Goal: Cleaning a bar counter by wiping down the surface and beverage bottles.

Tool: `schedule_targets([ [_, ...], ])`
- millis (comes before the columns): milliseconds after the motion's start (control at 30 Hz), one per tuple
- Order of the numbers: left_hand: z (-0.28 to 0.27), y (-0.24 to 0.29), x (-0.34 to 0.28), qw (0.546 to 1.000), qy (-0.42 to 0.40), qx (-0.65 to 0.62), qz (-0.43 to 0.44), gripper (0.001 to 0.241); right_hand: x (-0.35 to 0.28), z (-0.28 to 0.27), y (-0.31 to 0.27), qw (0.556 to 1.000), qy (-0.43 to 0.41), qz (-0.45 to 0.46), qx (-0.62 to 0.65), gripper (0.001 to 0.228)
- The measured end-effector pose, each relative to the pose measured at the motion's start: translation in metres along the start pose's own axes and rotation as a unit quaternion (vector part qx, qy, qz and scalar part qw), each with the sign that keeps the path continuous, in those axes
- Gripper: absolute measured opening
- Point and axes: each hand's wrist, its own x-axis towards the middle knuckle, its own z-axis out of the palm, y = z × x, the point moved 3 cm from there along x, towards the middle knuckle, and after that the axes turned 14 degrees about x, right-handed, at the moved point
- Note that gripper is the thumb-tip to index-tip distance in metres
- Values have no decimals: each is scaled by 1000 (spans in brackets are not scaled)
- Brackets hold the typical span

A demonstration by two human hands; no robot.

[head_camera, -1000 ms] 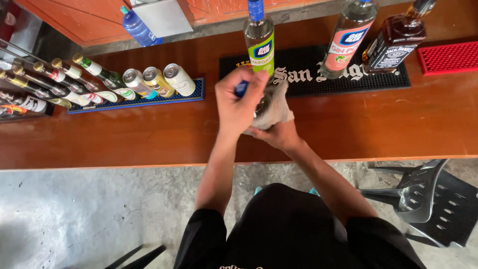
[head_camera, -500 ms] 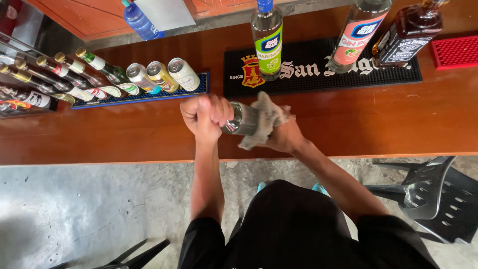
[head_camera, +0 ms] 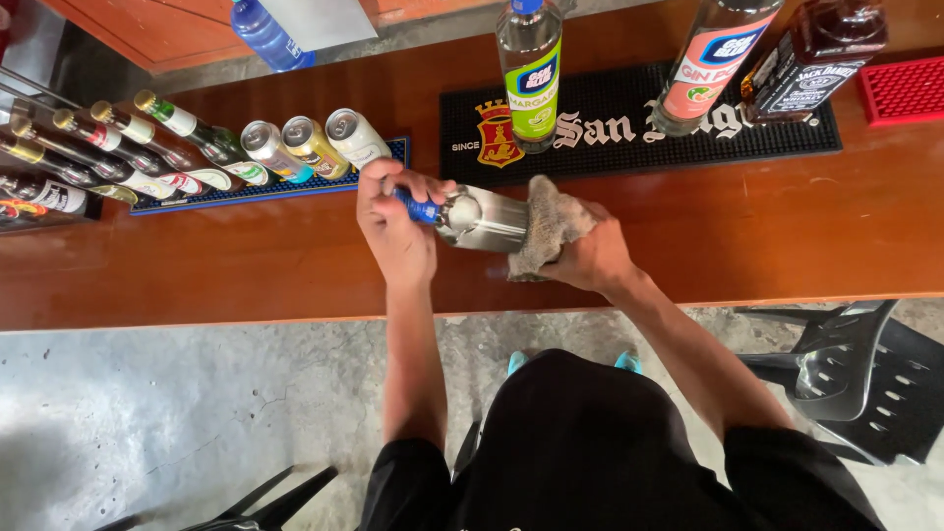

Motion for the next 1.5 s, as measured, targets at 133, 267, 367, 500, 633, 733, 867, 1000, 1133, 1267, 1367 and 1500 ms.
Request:
schedule_targets([
  [133, -15, -46, -29, 977, 192, -12, -91, 49, -14, -7, 22, 986, 92, -6, -139, 75],
  [267, -14, -50, -35, 976, 194, -71, -74, 53, -12, -19, 8, 984, 98, -16, -150, 73],
  [367, -3, -32, -25, 988, 124, -81, -47, 48, 37, -32, -50, 981, -39, 137, -131, 76],
  [500, 9, -14, -16, 994, 33, -99, -2, 44, 39, -15, -39, 986, -90, 136, -45, 79],
  [633, 6, -6, -10, 990, -71, -100, 65, 38, 43, -29, -45, 997, -19, -44, 60, 91],
  [733, -7, -13, -10, 984, -92, -128, 78, 33, 31, -40, -26, 996, -37, -21, 79, 97],
  [867, -32, -46, -18, 982, -34, -170, 76, 27, 6, -41, 15, 993, -32, 61, 96, 90],
  [1000, -23, -42, -23, 983, 150, -92, -45, 29, -3, -28, 25, 987, 2, 113, 116, 82],
  [1133, -37, -60, -50, 940, 316, -59, -115, 43, -13, -14, 44, 986, 86, 121, 79, 78],
  [1267, -31, -55, -63, 966, 251, -63, -27, 41, -22, -4, 51, 988, 110, 110, 18, 81],
  [1367, -7, -31, -56, 980, 187, -39, 48, 39, -25, 7, 66, 990, 105, 93, -7, 78],
  [1500, 7, -8, -53, 985, 146, -24, 89, 36, -30, 3, 63, 990, 119, 77, 12, 75],
])
